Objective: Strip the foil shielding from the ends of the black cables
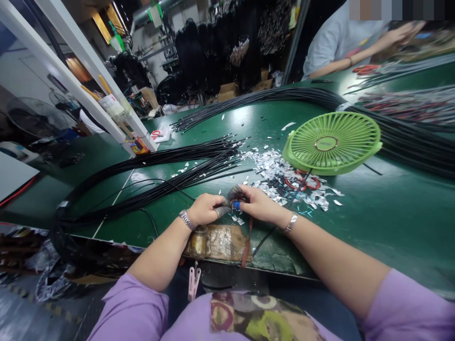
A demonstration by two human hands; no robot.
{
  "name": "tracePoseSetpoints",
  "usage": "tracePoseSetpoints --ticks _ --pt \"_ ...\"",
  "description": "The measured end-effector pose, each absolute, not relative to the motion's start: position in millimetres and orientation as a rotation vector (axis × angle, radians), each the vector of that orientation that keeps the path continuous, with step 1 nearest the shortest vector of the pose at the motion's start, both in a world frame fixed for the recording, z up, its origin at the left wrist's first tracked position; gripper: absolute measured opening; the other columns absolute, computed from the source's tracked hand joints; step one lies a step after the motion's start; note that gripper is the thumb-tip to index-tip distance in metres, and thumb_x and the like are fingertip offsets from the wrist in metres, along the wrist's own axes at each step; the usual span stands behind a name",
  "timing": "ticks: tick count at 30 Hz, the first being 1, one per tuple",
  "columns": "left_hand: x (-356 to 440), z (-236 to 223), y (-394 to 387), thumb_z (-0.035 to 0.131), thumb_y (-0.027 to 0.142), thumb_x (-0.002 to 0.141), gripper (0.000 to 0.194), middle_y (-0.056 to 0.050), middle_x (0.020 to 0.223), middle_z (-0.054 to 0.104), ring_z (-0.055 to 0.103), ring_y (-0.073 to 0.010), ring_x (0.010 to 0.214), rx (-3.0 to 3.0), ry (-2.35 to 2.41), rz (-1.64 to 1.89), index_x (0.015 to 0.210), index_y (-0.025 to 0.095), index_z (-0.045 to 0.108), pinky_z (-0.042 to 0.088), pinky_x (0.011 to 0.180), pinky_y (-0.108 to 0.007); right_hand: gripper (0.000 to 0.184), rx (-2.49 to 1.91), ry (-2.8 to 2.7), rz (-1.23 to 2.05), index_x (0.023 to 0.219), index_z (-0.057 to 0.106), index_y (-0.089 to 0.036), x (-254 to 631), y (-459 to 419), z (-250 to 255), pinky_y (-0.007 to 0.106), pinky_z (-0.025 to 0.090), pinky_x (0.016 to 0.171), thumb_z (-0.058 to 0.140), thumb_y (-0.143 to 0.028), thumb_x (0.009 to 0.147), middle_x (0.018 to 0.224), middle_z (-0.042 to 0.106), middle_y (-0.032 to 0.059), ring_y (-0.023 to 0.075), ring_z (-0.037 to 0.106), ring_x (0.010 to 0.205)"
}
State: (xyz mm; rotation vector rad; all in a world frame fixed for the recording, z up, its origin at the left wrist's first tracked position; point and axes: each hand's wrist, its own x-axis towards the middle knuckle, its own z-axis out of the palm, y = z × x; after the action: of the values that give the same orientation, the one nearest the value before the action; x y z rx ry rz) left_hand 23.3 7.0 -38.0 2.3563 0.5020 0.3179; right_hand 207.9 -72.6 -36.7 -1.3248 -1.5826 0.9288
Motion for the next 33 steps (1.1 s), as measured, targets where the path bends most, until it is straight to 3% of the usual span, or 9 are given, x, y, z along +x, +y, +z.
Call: tracePoseSetpoints --ticks 5,10,15,19,26,33 --pt "24 -38 4 0.059 0.030 0.083 0.018 -0.001 0.067 0.066 0.054 -0.0113 0.062 2.391 0.471 0.313 0.079 0.016 0.068 0.039 0.061 -0.021 0.007 -1.390 -1.522 0.895 0.074 0.060 -0.020 205 -69 -43 0.027 0.047 0.063 0.059 -0.020 0.068 0.069 0.063 -0.0011 0.0143 0.055 0.065" --pt "25 -36 5 0.058 0.032 0.085 0.020 -0.001 0.065 0.065 0.055 -0.0106 0.058 2.203 0.590 0.440 0.083 0.015 0.067 0.041 0.058 -0.021 0.013 -1.396 -1.281 0.796 0.076 0.062 -0.020 209 -67 -41 0.030 0.050 0.069 0.062 -0.033 0.072 0.075 0.067 0.0019 0.0167 0.060 0.072" --pt "25 -35 6 0.059 0.035 0.084 0.022 0.000 0.061 0.062 0.052 -0.0095 0.054 2.125 0.669 0.499 0.080 0.014 0.065 0.041 0.055 -0.020 0.032 -1.443 -1.280 0.924 0.065 0.059 -0.020 206 -72 -34 0.024 0.038 0.048 0.057 -0.050 0.077 0.055 0.057 -0.0016 0.0111 0.044 0.049" --pt "26 -36 7 0.059 0.034 0.084 0.021 0.000 0.061 0.063 0.053 -0.0095 0.053 2.078 0.691 0.522 0.082 0.014 0.065 0.041 0.054 -0.020 0.037 -1.427 -1.188 1.107 0.065 0.056 -0.020 201 -74 -32 0.023 0.029 0.042 0.058 -0.056 0.072 0.058 0.059 -0.0011 0.0083 0.037 0.045" --pt "27 -39 8 0.059 0.038 0.083 0.024 0.001 0.060 0.062 0.053 -0.0095 0.052 2.023 0.704 0.529 0.082 0.014 0.064 0.041 0.053 -0.020 0.035 -1.371 -1.055 1.247 0.067 0.054 -0.019 198 -75 -33 0.022 0.024 0.041 0.068 -0.050 0.061 0.057 0.056 -0.0024 0.0068 0.036 0.045" --pt "27 -38 8 0.060 0.045 0.082 0.031 0.001 0.059 0.059 0.050 -0.0092 0.052 1.995 0.703 0.537 0.079 0.014 0.063 0.039 0.053 -0.021 0.030 -1.403 -1.045 1.281 0.066 0.055 -0.019 196 -75 -36 0.022 0.022 0.041 0.069 -0.046 0.062 0.054 0.052 -0.0036 0.0069 0.034 0.044"
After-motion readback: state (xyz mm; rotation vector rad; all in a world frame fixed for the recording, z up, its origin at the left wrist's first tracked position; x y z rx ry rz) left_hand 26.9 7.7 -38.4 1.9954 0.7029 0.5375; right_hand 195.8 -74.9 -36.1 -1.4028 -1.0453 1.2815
